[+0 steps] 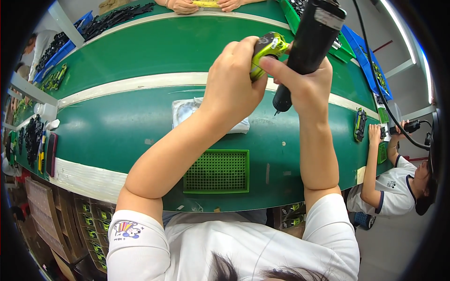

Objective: The person assembles a toy car by hand, attaching plastic components with screws using an electric screwdriver.

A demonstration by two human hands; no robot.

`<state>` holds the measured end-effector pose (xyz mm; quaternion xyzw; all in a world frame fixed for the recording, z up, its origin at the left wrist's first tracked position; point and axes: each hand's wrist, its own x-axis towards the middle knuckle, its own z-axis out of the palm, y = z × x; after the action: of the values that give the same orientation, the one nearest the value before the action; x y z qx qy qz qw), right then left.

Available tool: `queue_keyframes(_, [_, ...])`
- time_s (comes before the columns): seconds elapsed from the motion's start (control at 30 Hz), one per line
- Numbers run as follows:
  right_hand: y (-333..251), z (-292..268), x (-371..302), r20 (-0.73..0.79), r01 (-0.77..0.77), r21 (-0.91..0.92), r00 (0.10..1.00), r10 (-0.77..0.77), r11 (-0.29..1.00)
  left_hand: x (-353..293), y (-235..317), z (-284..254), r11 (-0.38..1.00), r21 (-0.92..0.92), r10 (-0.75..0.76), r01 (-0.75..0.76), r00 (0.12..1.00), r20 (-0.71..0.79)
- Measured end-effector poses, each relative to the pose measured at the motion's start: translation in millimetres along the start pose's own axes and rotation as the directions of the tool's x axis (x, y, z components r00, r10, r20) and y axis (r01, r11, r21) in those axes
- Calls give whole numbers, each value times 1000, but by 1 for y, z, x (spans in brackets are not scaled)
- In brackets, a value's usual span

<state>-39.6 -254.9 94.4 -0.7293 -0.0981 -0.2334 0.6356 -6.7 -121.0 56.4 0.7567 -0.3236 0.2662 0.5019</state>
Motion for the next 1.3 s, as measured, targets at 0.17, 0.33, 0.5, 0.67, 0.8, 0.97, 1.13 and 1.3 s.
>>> queue_keyframes(0.17, [-9, -10, 0, 46, 23, 15, 999, -24, 1000, 3, 3, -5, 992, -123, -31, 38, 998, 57])
queue_keyframes(0.33, [3, 6, -5, -83, 161, -67, 983, -166, 985, -3, -3, -1, 1000, 14, -27, 27, 1000, -7])
queue_keyframes(0.5, [-3, -1, -3, -40, 48, 0, 998, -48, 999, 5, -4, -3, 981, -177, -63, 81, 992, 109])
queue_keyframes(0.67, [6, 7, -3, -102, 103, -51, 989, -108, 993, 0, -8, -3, 995, 34, -99, 99, 995, -12])
queue_keyframes(0.8, [0, -3, 0, -34, 16, 23, 999, -15, 1000, 4, -7, -3, 999, -37, 24, -23, 999, 36])
queue_keyframes(0.97, [-2, 7, -10, -94, 111, -49, 989, -115, 993, 1, -4, -5, 999, 30, -22, 22, 1000, -3])
queue_keyframes(1.13, [-6, -1, -5, -48, 78, 63, 996, -75, 995, 5, -4, -3, 994, -57, 95, -95, 995, -2])
queue_keyframes(1.3, [-6, 3, -9, -85, 116, -16, 990, -117, 993, 1, -2, -5, 999, 22, -29, 29, 999, -17])
